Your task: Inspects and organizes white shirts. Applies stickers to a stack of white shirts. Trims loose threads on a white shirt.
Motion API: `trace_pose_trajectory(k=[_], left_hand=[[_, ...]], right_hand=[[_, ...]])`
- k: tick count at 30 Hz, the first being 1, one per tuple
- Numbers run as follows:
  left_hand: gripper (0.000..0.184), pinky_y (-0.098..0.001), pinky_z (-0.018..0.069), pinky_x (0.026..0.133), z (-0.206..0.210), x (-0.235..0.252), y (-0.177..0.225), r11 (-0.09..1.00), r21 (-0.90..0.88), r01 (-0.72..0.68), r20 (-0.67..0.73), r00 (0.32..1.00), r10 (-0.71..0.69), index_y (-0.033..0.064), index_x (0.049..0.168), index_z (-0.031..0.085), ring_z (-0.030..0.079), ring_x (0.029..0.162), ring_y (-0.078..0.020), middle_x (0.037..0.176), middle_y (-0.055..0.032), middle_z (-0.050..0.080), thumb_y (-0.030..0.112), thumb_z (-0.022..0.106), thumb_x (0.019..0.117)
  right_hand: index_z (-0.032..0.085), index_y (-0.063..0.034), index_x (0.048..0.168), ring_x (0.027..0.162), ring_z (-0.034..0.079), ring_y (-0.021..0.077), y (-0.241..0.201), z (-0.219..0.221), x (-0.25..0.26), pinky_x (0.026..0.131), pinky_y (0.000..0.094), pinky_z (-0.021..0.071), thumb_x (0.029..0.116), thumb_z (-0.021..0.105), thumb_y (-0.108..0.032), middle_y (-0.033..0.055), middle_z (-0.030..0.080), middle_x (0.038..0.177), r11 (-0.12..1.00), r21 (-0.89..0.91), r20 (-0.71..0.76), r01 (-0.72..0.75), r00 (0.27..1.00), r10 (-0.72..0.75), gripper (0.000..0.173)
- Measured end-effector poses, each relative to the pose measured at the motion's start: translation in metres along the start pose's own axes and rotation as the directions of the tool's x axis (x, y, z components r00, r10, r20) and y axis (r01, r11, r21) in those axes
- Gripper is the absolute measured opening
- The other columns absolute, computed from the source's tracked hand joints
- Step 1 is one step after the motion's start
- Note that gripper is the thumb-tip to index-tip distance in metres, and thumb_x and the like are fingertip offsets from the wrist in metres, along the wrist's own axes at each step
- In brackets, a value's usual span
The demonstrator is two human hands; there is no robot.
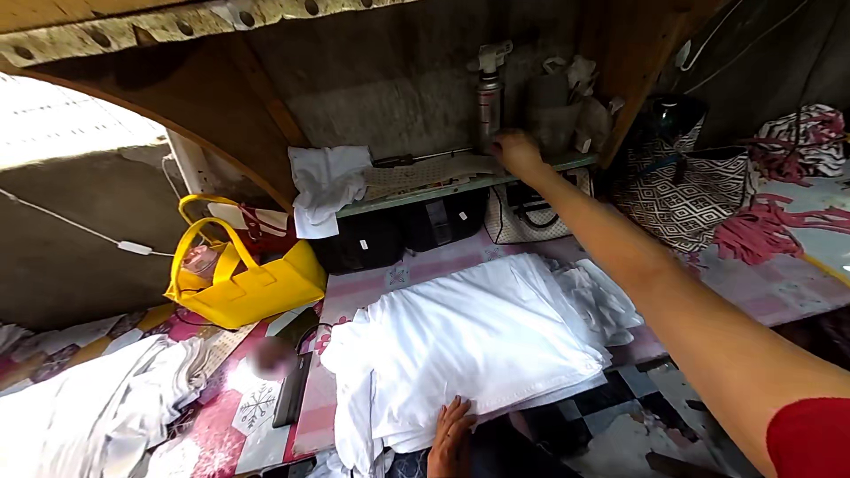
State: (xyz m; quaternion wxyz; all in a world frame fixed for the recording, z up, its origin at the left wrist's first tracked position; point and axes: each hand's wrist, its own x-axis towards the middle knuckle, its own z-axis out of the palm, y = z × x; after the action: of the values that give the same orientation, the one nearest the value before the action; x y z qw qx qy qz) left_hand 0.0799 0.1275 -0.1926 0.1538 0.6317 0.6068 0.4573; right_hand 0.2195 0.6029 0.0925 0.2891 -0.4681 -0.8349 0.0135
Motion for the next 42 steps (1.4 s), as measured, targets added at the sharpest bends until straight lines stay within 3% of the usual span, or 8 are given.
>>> trace_pose_trajectory(k=[3, 5, 12, 27, 33, 36, 39, 42], left_hand=[[0.023, -0.052, 0.0414, 0.117, 0.0, 0.0, -0.001, 1.0, 0.008, -0.004, 0.0, 1.0, 0.004, -0.002, 0.104, 0.077, 0.062, 0.129, -0.035, 0.124, -0.0167, 0.073, -0.005, 0.059, 0.0908], [0.023, -0.0514, 0.0418, 0.116, -0.001, 0.0, 0.0, 1.0, 0.014, -0.005, 0.01, 1.0, 0.005, -0.0012, 0.104, 0.078, 0.062, 0.129, -0.0343, 0.124, -0.0158, 0.073, -0.004, 0.059, 0.0899], [0.027, -0.053, 0.0459, 0.112, -0.019, 0.037, 0.036, 0.984, 0.048, 0.171, 0.175, 0.969, -0.177, -0.001, 0.12, 0.074, 0.066, 0.123, -0.0313, 0.125, -0.0153, 0.072, 0.006, 0.065, 0.0951], [0.032, -0.0381, 0.0535, 0.105, -0.027, 0.068, 0.05, 0.928, -0.202, 0.313, 0.308, 0.92, -0.243, -0.0042, 0.128, 0.067, 0.069, 0.115, -0.0212, 0.124, -0.0175, 0.071, 0.012, 0.062, 0.1005], [0.055, -0.038, 0.0464, 0.113, -0.019, 0.124, 0.09, 0.69, -0.67, 0.274, 0.118, 0.957, -0.265, -0.0099, 0.148, 0.045, 0.054, 0.138, -0.0211, 0.151, -0.0211, 0.052, 0.018, 0.056, 0.1017], [0.063, -0.0367, 0.0438, 0.115, -0.006, 0.149, 0.112, 0.601, -0.779, 0.18, -0.022, 0.95, -0.313, -0.0075, 0.156, 0.029, 0.049, 0.141, -0.0202, 0.158, -0.021, 0.04, 0.026, 0.046, 0.1049], [0.022, -0.0311, 0.057, 0.086, 0.003, 0.149, 0.128, 0.557, -0.801, 0.218, -0.103, 0.867, -0.487, -0.0003, 0.122, 0.056, 0.067, 0.092, -0.0094, 0.101, -0.0054, 0.067, 0.013, 0.045, 0.1075], [0.014, -0.031, 0.0585, 0.076, 0.005, 0.118, 0.126, 0.479, -0.789, 0.385, 0.009, 0.786, -0.618, 0.0011, 0.113, 0.059, 0.068, 0.081, -0.0099, 0.09, -0.0039, 0.069, 0.004, 0.047, 0.1057]], right_hand=[[0.05, -0.0076, 0.151, 0.135, 0.053, 0.042, -0.024, 0.015, 0.003, 0.112, 0.0591, 0.0412, 0.0976, 0.07, -0.018, 0.0217, 0.056, 0.146, 0.982, 0.071, 0.197, 0.175, 0.963, -0.186, 0.058], [0.042, -0.013, 0.157, 0.133, 0.054, 0.0454, -0.037, 0.02, 0.003, 0.107, 0.062, 0.0442, 0.0983, 0.063, -0.007, 0.0245, 0.055, 0.146, 0.989, -0.046, 0.318, 0.139, 0.941, -0.118, 0.063], [0.068, -0.0114, 0.133, 0.113, 0.065, 0.0476, -0.044, 0.011, -0.001, 0.092, 0.0676, 0.0482, 0.1042, 0.05, -0.013, 0.0249, 0.069, 0.122, 0.974, -0.168, 0.159, 0.151, 0.979, -0.125, 0.034], [0.067, -0.0054, 0.131, 0.129, 0.057, 0.0444, -0.081, -0.03, 0.058, 0.103, 0.0659, 0.0441, 0.103, 0.05, -0.018, 0.0242, 0.062, 0.135, 0.997, 0.026, 0.062, -0.078, 0.995, 0.076, 0.035], [0.076, -0.0075, 0.117, 0.094, 0.072, 0.0398, -0.086, -0.026, -0.082, 0.074, 0.0596, 0.0548, 0.1009, 0.055, -0.01, 0.0181, 0.074, 0.108, 0.952, -0.047, -0.343, 0.303, 0.89, -0.3, 0.026], [0.075, -0.0016, 0.112, 0.087, 0.069, 0.0349, -0.11, -0.005, -0.219, 0.069, 0.0506, 0.0557, 0.0986, 0.058, -0.006, 0.018, 0.069, 0.103, 0.887, -0.03, -0.323, 0.461, 0.835, -0.445, 0.022], [0.076, -0.0036, 0.095, 0.083, 0.07, 0.0287, -0.125, 0.022, -0.331, 0.065, 0.0421, 0.0546, 0.0965, 0.06, -0.009, 0.0137, 0.072, 0.097, 0.868, 0.082, -0.239, 0.49, 0.855, -0.461, 0.017], [0.08, -0.0105, 0.103, 0.105, 0.068, 0.0278, -0.116, 0.016, -0.381, 0.09, 0.0463, 0.0536, 0.0993, 0.063, -0.021, 0.0105, 0.073, 0.108, 0.842, 0.423, -0.057, 0.335, 0.937, -0.344, 0.021]])
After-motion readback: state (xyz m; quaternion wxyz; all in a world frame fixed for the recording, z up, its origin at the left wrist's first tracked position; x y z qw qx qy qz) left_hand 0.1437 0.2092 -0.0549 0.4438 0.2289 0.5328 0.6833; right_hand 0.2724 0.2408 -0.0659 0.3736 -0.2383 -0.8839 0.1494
